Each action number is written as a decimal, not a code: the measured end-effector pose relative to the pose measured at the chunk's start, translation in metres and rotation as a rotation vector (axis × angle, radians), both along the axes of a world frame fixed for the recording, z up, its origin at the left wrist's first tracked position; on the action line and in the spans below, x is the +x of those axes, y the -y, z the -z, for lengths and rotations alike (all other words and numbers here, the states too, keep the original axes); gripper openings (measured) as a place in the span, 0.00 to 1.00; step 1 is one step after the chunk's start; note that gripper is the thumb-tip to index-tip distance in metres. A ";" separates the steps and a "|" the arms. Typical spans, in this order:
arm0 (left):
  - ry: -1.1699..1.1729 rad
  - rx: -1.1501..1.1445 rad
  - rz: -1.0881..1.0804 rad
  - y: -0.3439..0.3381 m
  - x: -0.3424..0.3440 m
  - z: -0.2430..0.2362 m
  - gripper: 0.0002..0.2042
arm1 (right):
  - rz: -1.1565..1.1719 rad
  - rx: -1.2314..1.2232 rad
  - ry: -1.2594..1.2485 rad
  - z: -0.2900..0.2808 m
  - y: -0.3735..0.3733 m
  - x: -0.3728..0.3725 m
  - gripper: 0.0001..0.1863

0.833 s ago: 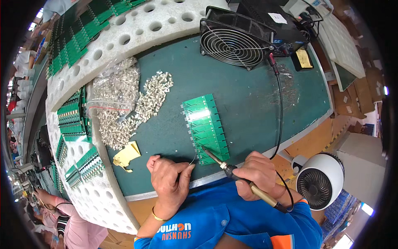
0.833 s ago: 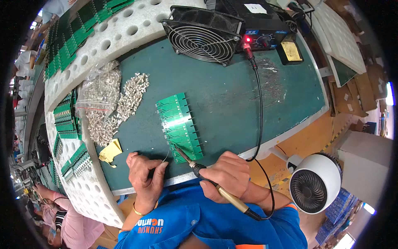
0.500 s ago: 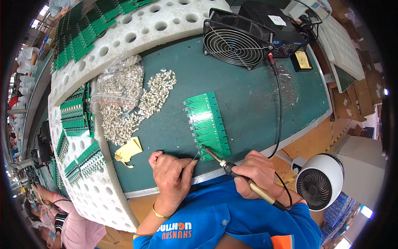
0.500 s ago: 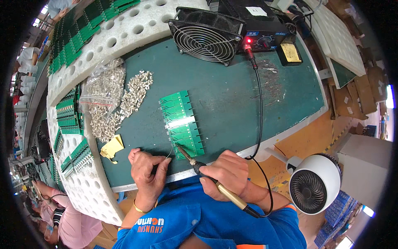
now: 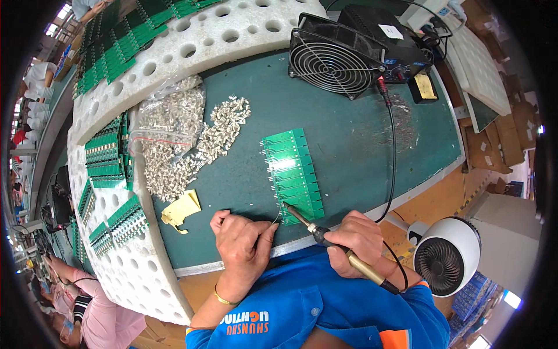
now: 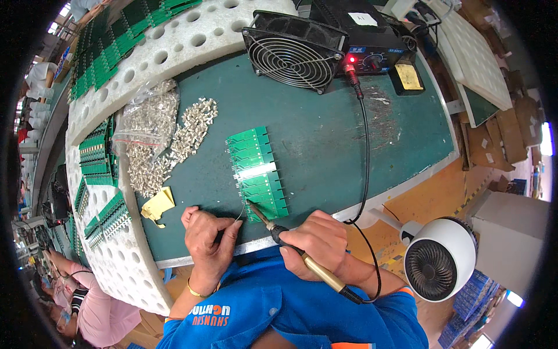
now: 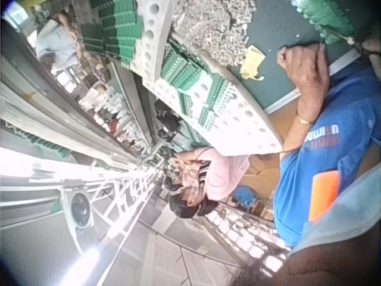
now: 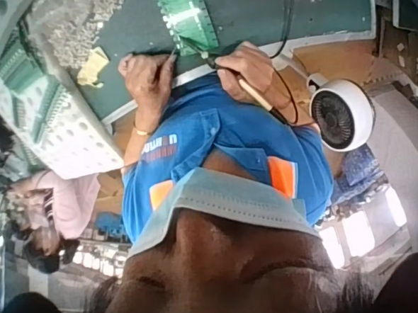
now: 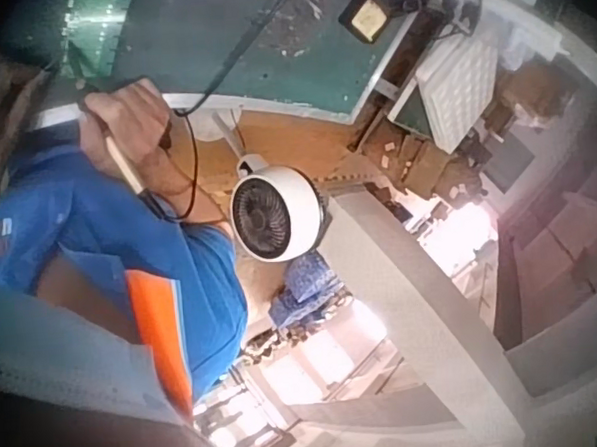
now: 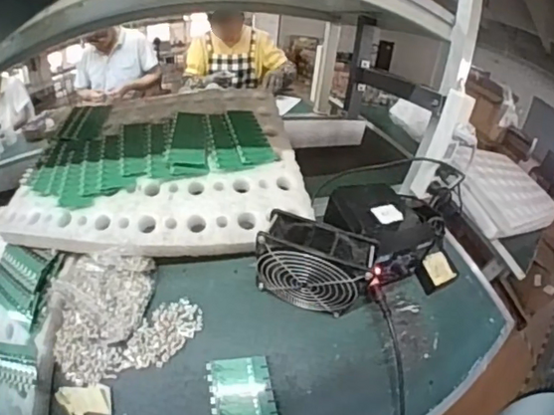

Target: The person solders electronic components onto circuit board strips using a soldering iron and solder wire, then lifts the circuit board strip and solders additional pins.

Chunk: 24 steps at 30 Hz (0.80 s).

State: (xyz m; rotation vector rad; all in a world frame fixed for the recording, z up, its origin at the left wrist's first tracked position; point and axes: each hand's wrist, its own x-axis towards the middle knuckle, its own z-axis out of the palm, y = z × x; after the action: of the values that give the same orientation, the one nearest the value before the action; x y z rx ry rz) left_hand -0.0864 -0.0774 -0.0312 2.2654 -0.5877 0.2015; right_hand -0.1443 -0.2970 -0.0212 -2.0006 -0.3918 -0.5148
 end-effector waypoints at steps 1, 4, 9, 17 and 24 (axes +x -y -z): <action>0.000 -0.001 -0.001 0.000 0.000 0.000 0.07 | -0.002 -0.001 -0.003 -0.001 0.000 0.000 0.11; -0.002 -0.001 -0.006 0.001 0.001 0.000 0.07 | -0.009 -0.002 -0.007 0.000 0.000 0.001 0.11; 0.004 -0.001 -0.004 0.002 0.001 0.000 0.07 | -0.018 -0.007 -0.012 0.000 0.000 0.002 0.12; 0.002 0.003 0.012 0.002 0.002 0.000 0.07 | -0.017 -0.019 0.004 0.001 -0.001 0.002 0.12; -0.013 0.000 0.007 0.003 0.002 -0.001 0.07 | -0.014 -0.027 0.028 0.003 -0.002 0.002 0.12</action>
State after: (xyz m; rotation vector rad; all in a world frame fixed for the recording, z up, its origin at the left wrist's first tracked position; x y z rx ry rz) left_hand -0.0841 -0.0805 -0.0304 2.2631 -0.5887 0.1831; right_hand -0.1421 -0.2950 -0.0242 -2.0171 -0.4311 -0.5316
